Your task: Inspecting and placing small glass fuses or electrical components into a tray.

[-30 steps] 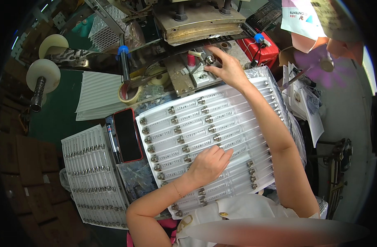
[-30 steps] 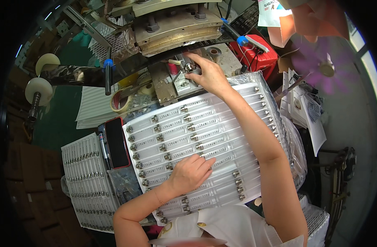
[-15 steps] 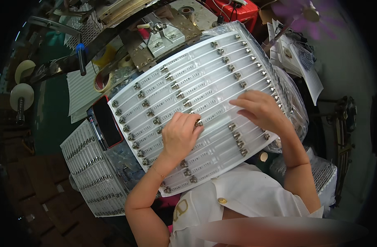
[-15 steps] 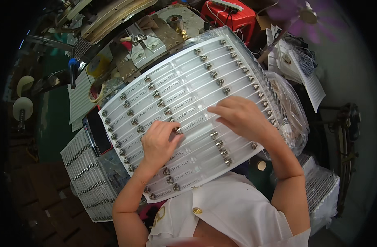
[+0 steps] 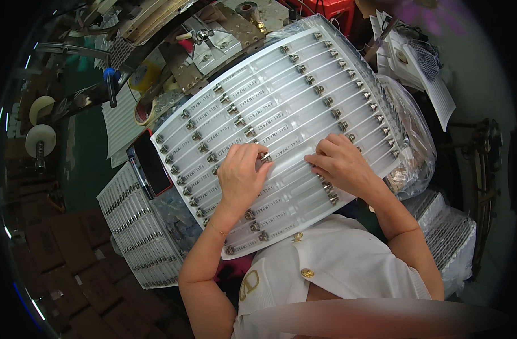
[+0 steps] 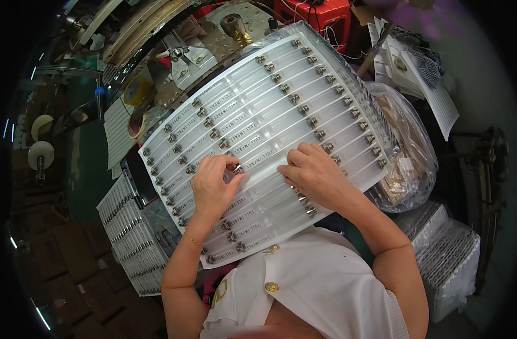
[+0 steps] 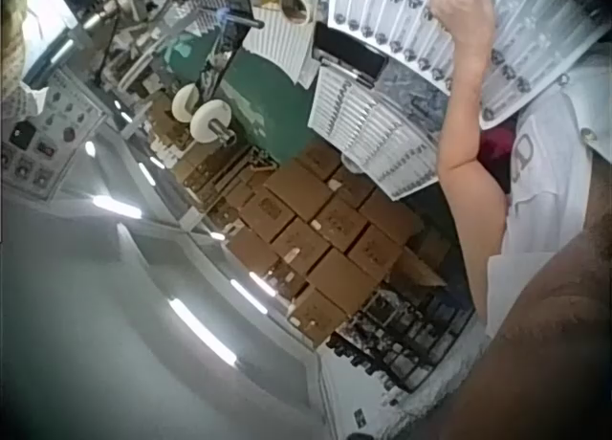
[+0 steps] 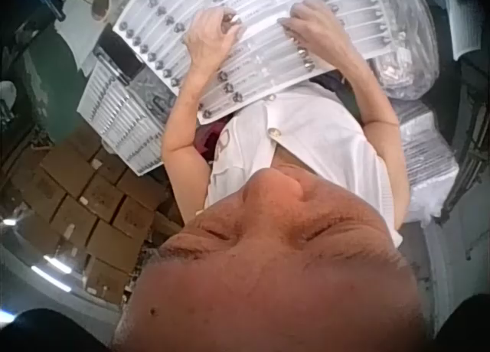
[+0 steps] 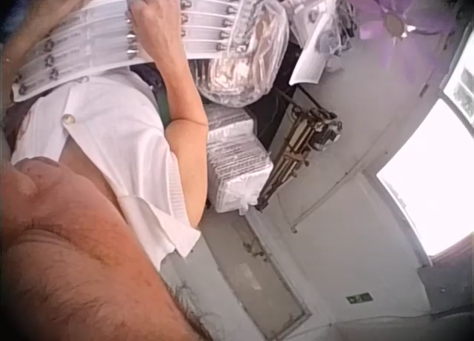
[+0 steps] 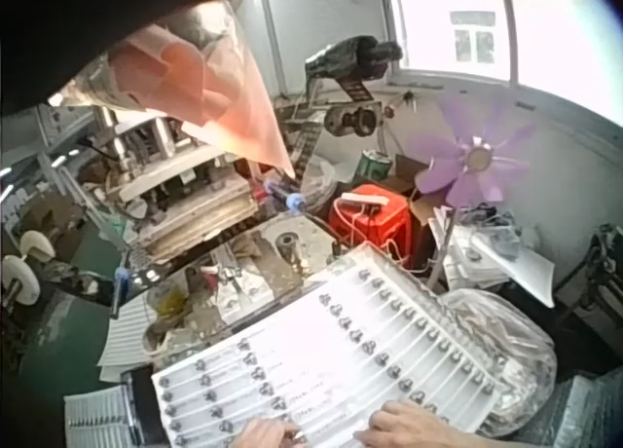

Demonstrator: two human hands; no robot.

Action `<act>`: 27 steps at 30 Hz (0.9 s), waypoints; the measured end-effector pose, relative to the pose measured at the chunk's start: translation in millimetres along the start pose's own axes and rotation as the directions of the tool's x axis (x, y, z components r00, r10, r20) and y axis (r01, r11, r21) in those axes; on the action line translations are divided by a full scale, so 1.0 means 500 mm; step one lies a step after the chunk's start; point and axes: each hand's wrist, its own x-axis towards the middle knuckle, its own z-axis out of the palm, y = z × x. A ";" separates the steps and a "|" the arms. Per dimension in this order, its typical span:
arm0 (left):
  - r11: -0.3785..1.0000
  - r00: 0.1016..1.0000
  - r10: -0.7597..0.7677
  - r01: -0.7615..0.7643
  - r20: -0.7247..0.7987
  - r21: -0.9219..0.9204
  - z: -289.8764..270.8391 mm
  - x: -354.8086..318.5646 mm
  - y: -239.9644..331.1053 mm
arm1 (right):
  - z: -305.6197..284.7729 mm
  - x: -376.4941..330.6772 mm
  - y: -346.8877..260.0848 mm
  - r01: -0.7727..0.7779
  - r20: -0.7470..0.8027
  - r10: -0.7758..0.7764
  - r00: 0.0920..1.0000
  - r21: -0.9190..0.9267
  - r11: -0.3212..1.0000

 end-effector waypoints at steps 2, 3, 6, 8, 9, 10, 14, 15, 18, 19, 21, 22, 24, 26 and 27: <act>1.000 1.000 -0.004 0.004 -0.002 0.006 0.000 -0.001 -0.001 | -0.001 -0.001 0.002 0.018 -0.017 -0.017 1.000 0.035 0.999; 1.000 1.000 0.008 -0.008 0.000 0.004 0.000 0.000 -0.002 | -0.003 -0.003 0.004 0.020 -0.019 -0.019 1.000 0.034 0.999; 0.997 0.998 0.067 -0.065 -0.022 0.051 -0.025 0.006 0.014 | -0.007 -0.008 0.002 0.055 -0.107 -0.044 0.993 0.109 0.992; 0.989 0.992 0.116 -0.111 -0.043 0.099 -0.039 0.003 0.017 | -0.007 -0.008 -0.001 -0.022 -0.120 0.055 0.991 0.266 0.964; 0.992 0.989 0.127 -0.128 -0.072 -0.005 -0.045 0.000 0.014 | -0.008 -0.006 -0.003 -0.021 -0.123 0.054 0.991 0.262 0.965; 0.983 0.986 0.135 -0.146 -0.102 -0.108 -0.049 -0.004 0.013 | -0.009 -0.002 -0.006 -0.021 -0.143 0.071 0.987 0.323 0.946; 0.782 0.938 -0.213 0.331 0.273 -0.528 -0.055 -0.033 0.014 | -0.006 0.018 -0.027 -0.043 -0.161 0.160 0.974 0.558 0.829; 0.789 0.948 -0.225 0.314 0.226 -0.529 -0.055 -0.038 0.015 | -0.005 0.023 -0.030 -0.031 -0.161 0.146 0.976 0.558 0.829; 0.712 0.952 -0.276 0.294 0.131 -0.638 -0.061 -0.053 0.008 | 0.003 0.040 -0.034 -0.058 -0.096 0.172 0.980 0.693 0.718; 0.613 0.946 -0.309 0.280 0.102 -0.739 -0.063 -0.057 0.006 | 0.007 0.045 -0.035 -0.115 -0.049 0.222 0.974 0.735 0.669; 0.685 0.950 -0.294 0.287 0.105 -0.670 -0.071 -0.064 0.006 | 0.012 0.054 -0.037 -0.163 -0.003 0.260 0.966 0.772 0.615; 0.747 0.953 -0.279 0.294 0.120 -0.596 -0.075 -0.066 0.007 | 0.013 0.058 -0.037 -0.149 0.006 0.242 0.970 0.804 0.575; 0.683 0.929 -0.320 0.364 0.188 -0.634 -0.077 -0.062 -0.003 | 0.005 0.064 -0.036 -0.129 0.004 0.227 0.974 0.835 0.535; 0.523 0.882 -0.355 0.463 0.311 -0.716 -0.081 -0.045 -0.005 | -0.018 0.065 -0.032 0.013 -0.027 0.009 1.000 0.714 0.700; 0.528 0.886 -0.339 0.456 0.315 -0.716 -0.086 -0.029 -0.003 | -0.021 0.057 -0.022 0.012 -0.017 -0.002 1.000 0.657 0.754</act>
